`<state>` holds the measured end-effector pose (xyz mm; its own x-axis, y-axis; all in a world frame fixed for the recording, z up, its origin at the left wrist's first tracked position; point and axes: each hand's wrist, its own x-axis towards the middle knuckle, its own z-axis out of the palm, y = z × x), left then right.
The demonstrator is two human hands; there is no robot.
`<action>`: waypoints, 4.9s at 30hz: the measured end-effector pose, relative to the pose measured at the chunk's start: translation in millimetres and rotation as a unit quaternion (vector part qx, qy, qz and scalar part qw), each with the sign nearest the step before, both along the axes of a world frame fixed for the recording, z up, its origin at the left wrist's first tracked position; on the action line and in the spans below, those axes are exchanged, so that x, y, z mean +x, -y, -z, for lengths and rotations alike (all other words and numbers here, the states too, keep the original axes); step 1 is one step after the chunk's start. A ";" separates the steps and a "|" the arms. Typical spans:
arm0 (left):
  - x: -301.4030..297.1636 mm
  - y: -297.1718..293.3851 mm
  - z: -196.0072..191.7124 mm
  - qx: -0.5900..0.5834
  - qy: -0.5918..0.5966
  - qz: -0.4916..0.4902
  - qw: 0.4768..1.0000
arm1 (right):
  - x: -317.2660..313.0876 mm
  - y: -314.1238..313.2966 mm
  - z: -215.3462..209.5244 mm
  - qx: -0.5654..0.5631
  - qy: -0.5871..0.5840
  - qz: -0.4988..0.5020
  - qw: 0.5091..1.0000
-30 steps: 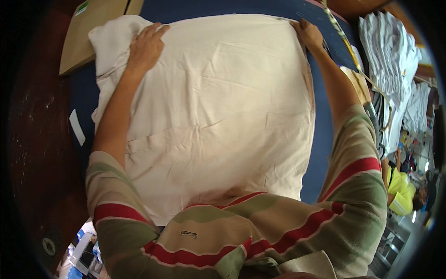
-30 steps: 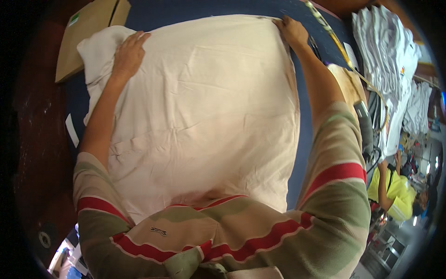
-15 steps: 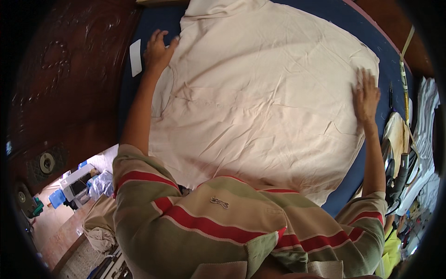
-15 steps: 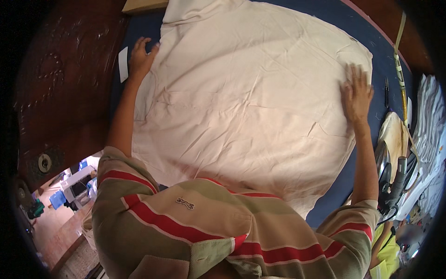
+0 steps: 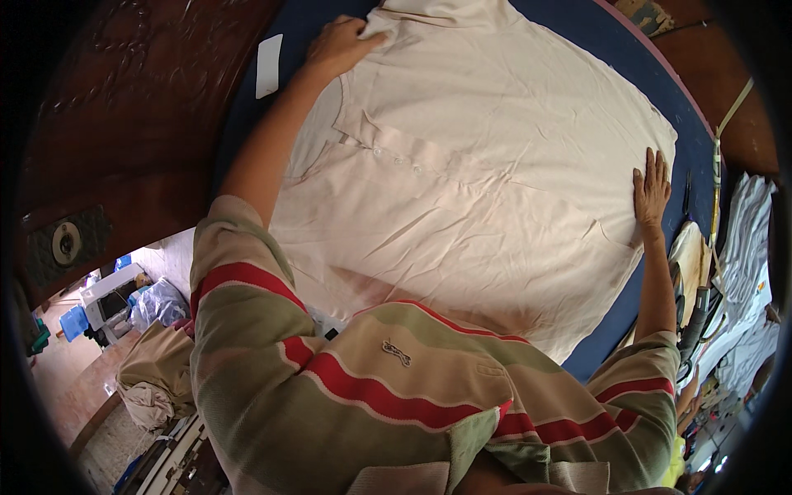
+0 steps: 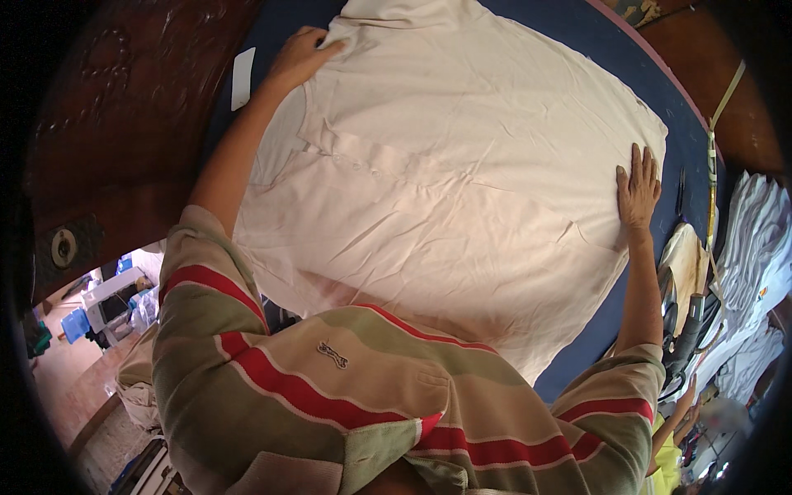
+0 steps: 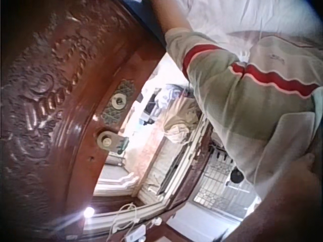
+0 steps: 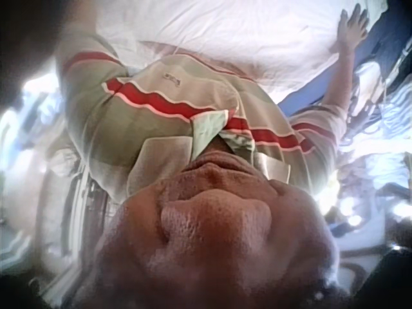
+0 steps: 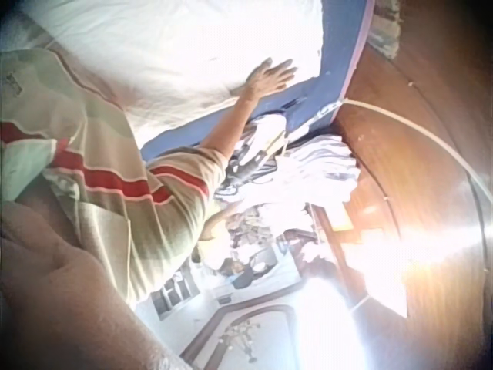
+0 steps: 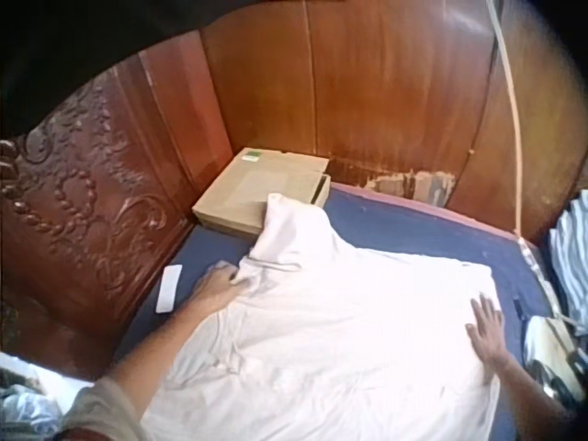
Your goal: The person irons a shirt and a pair of trousers on an ironing board, using an iron and a small pair of shears to trim threads. The person spreads the items flat, moves the iron across different sections of the fabric, and folds the garments.
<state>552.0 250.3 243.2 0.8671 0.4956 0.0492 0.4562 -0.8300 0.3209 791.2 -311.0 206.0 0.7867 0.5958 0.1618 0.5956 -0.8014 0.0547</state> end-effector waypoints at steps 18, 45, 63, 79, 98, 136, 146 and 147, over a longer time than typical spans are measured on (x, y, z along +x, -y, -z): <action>15.3 -4.4 15.9 0.203 0.096 0.011 0.974 | -7.4 -9.2 -14.0 -0.007 -0.047 0.028 0.999; 2.7 3.7 20.6 0.085 0.131 -0.087 0.984 | 2.7 -371.6 -71.9 0.227 -0.531 -0.115 0.809; -41.3 12.6 -0.2 0.225 0.211 0.007 0.951 | -113.3 -51.5 -75.3 0.343 -0.189 0.012 0.920; -129.2 103.2 13.6 0.189 -0.090 0.097 0.973 | -131.8 75.6 -37.0 -0.097 -0.105 0.075 0.987; -65.5 222.2 -16.8 -0.005 0.052 0.231 0.972 | -81.2 193.3 -173.5 0.075 -0.148 0.159 0.973; -135.2 109.5 20.1 0.137 -0.085 -0.014 0.987 | -208.2 -185.8 -162.4 0.020 -0.281 -0.157 0.947; -141.0 87.5 22.8 0.174 -0.085 -0.002 0.981 | -207.7 -190.1 -164.6 0.004 -0.301 -0.209 0.931; -141.5 88.3 22.8 0.167 -0.078 0.001 0.983 | -208.9 -192.1 -163.3 0.020 -0.306 -0.211 0.928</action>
<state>410.4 162.1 220.4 0.8782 0.4725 0.0748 0.4763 -0.8782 -0.0444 582.3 -118.9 369.3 0.4372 0.8744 -0.2103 0.7662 -0.4846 -0.4221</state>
